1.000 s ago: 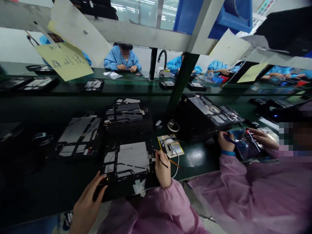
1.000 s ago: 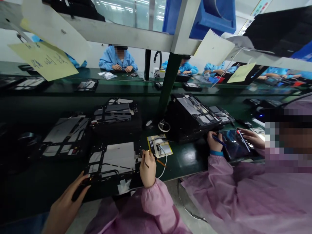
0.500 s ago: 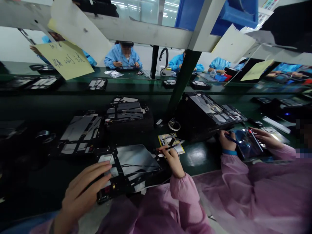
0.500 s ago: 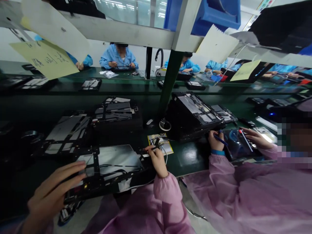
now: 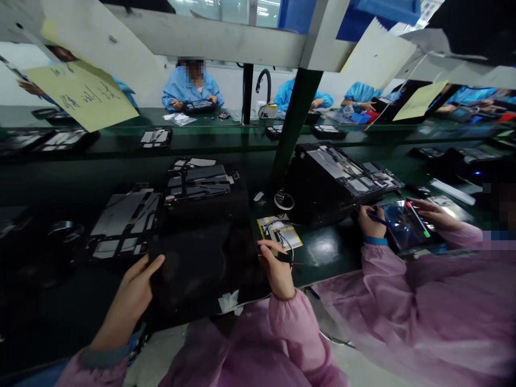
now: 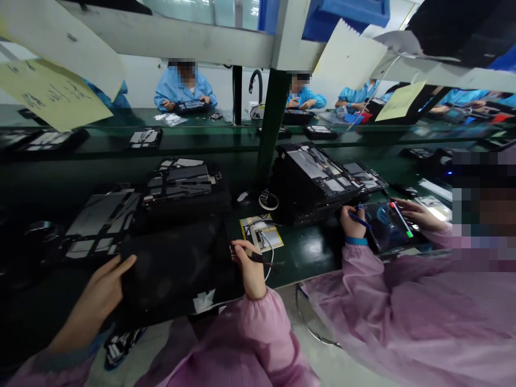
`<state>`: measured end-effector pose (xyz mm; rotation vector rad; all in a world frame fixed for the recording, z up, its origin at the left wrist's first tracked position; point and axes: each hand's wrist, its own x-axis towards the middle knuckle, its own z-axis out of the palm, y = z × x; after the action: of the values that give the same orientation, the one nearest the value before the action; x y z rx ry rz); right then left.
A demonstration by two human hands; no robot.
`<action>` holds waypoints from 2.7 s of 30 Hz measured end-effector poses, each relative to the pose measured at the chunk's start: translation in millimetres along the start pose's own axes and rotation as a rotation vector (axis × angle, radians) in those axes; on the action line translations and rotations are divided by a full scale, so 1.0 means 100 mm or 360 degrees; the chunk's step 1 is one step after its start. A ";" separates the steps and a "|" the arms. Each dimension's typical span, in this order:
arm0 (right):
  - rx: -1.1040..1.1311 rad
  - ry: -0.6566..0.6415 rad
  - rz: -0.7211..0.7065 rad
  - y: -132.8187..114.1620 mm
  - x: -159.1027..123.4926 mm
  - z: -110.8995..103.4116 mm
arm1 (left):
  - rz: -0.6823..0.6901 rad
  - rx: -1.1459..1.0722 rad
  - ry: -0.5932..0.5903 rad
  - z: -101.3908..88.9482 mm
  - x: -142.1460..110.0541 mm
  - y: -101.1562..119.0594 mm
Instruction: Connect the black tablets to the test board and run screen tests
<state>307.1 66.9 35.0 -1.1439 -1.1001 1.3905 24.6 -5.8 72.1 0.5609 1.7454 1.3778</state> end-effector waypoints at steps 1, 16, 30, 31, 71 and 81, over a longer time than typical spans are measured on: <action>-0.0186 0.0078 -0.0053 0.05 0.03 0.03 | -0.0070 0.0027 0.0033 0.01 0.09 -0.08; -0.0623 0.0043 -0.0097 0.15 0.06 -0.06 | 0.1034 0.1386 -0.0395 0.15 -0.08 -0.19; -0.0671 0.0035 -0.0189 -0.12 0.27 -0.75 | 0.1996 0.1949 -0.1525 2.11 0.06 -0.02; -0.0745 0.0068 -0.0242 -0.14 0.35 -0.80 | 0.1904 0.1936 -0.1464 2.09 0.10 -0.04; -0.1593 -0.0820 -0.1108 0.09 0.92 -0.98 | 0.1626 0.2121 -0.1314 2.08 0.25 -0.07; -0.1663 -0.0976 -0.1202 0.06 0.92 -1.04 | 0.1674 0.2073 -0.1276 2.10 0.23 -0.14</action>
<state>402.3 162.9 5.6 -0.7600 -2.5466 0.4922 185.2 128.6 38.0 2.5488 1.4083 0.1414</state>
